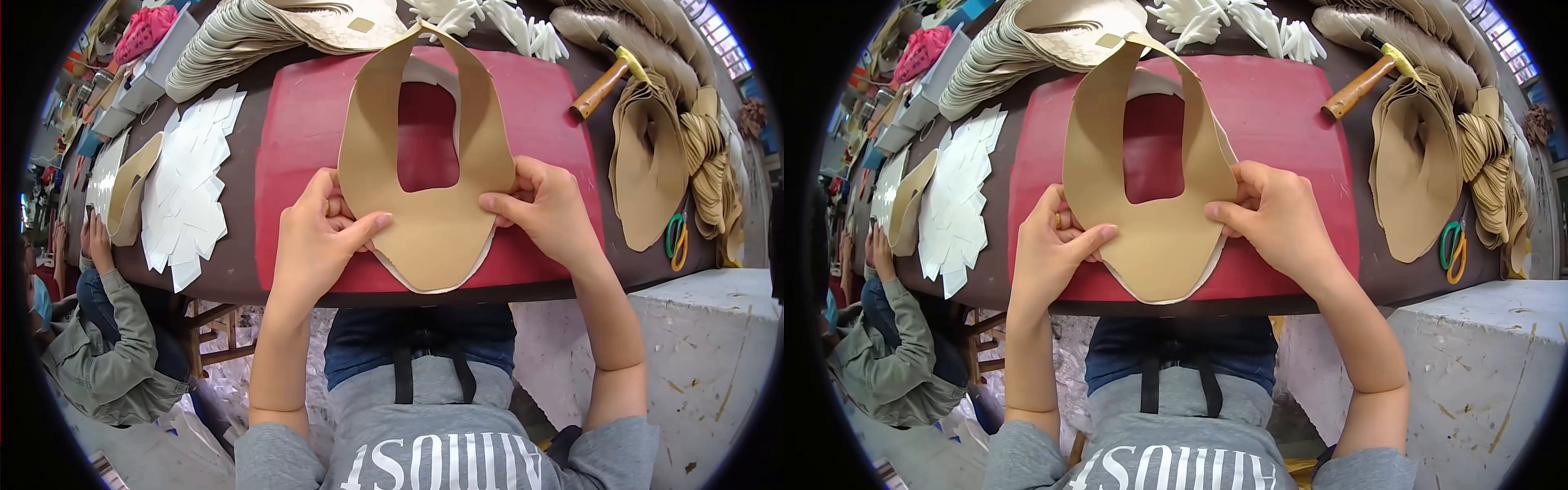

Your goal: The recorder is assembling the upper components of a shoe by fitting and folding material over a shoe form.

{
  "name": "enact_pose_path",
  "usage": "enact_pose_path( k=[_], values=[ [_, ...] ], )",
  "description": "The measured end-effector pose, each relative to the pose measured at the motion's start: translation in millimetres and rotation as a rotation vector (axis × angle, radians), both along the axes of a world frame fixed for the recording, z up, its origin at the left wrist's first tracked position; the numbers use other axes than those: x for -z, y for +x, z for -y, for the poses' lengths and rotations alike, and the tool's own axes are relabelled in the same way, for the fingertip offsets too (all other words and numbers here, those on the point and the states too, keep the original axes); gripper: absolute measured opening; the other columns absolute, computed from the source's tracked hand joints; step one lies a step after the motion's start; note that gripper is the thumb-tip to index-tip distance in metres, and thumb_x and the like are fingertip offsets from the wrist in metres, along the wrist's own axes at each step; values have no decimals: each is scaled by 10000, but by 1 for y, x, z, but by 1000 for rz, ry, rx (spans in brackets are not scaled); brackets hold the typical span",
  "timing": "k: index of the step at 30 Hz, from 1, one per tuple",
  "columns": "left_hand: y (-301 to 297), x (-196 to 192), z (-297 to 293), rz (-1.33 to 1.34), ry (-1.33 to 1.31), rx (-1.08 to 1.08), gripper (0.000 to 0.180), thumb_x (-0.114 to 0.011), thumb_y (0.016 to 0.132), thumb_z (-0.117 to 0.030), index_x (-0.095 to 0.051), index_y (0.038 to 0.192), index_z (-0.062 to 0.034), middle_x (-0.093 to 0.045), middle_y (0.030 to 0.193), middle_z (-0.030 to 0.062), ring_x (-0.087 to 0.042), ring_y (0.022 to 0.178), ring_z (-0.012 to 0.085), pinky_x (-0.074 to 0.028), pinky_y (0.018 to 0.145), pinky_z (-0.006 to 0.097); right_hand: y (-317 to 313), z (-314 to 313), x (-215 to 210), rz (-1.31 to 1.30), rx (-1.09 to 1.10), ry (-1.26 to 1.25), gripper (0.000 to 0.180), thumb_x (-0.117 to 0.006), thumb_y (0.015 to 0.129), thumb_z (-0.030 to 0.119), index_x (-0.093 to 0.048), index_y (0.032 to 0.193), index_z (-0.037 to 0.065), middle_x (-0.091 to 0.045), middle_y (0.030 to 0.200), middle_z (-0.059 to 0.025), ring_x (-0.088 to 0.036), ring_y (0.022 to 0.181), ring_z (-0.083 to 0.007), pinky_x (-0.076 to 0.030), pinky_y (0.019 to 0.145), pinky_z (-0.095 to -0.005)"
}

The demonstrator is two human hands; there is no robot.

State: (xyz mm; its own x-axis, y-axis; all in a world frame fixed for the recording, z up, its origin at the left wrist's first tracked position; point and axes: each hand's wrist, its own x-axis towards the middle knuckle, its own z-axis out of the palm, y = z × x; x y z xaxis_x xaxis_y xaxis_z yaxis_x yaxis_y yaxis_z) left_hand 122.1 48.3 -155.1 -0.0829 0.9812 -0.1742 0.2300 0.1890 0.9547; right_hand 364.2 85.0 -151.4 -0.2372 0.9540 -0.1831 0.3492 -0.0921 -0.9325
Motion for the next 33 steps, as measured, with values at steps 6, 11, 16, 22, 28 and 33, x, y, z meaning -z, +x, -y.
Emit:
enact_pose_path(
  k=[6,11,16,22,28,33],
  values=[
    [-1,4,-3,-94,53,21,359,-745,733,13,-548,1031,47,-630,703,106,-576,526,98,-466,485,184,-3,-5,0,63,-10,-4,190,-650,788,-57,-626,976,-55,-635,765,-67,-558,621,-88,-474,580,-178],
    [3,-1,-4,-183,82,45,338,-734,728,13,-555,1014,35,-639,730,97,-581,536,114,-458,487,196,-4,-6,-7,136,-15,30,191,-649,765,-58,-633,955,-60,-634,747,-67,-552,611,-89,-467,575,-185],
    [14,-5,9,-578,175,8,329,-711,734,-9,-567,1029,2,-655,834,91,-611,642,159,-470,545,229,-4,-1,-10,221,-21,96,205,-648,741,-54,-638,946,-66,-635,729,-62,-542,599,-90,-459,569,-195],
    [73,25,55,-866,718,282,482,-673,767,-93,-557,1232,-35,-579,1257,120,-558,1131,272,-436,938,364,-3,0,-17,354,-169,226,219,-650,720,-47,-648,938,-63,-637,718,-49,-532,588,-95,-447,559,-207],
    [69,30,78,-844,725,395,494,-641,768,-97,-551,1245,-11,-554,1314,116,-529,1196,268,-427,975,368,13,-25,-14,167,-207,350,192,-668,699,-36,-664,891,-49,-636,690,-42,-515,565,-105,-437,546,-230],
    [74,19,83,-931,710,393,482,-624,760,-131,-548,1207,33,-551,1279,146,-533,1074,247,-444,822,302,9,-32,-22,330,-218,402,167,-661,706,-30,-668,870,-58,-666,708,-91,-555,550,-185,-478,572,-290]
  ],
)
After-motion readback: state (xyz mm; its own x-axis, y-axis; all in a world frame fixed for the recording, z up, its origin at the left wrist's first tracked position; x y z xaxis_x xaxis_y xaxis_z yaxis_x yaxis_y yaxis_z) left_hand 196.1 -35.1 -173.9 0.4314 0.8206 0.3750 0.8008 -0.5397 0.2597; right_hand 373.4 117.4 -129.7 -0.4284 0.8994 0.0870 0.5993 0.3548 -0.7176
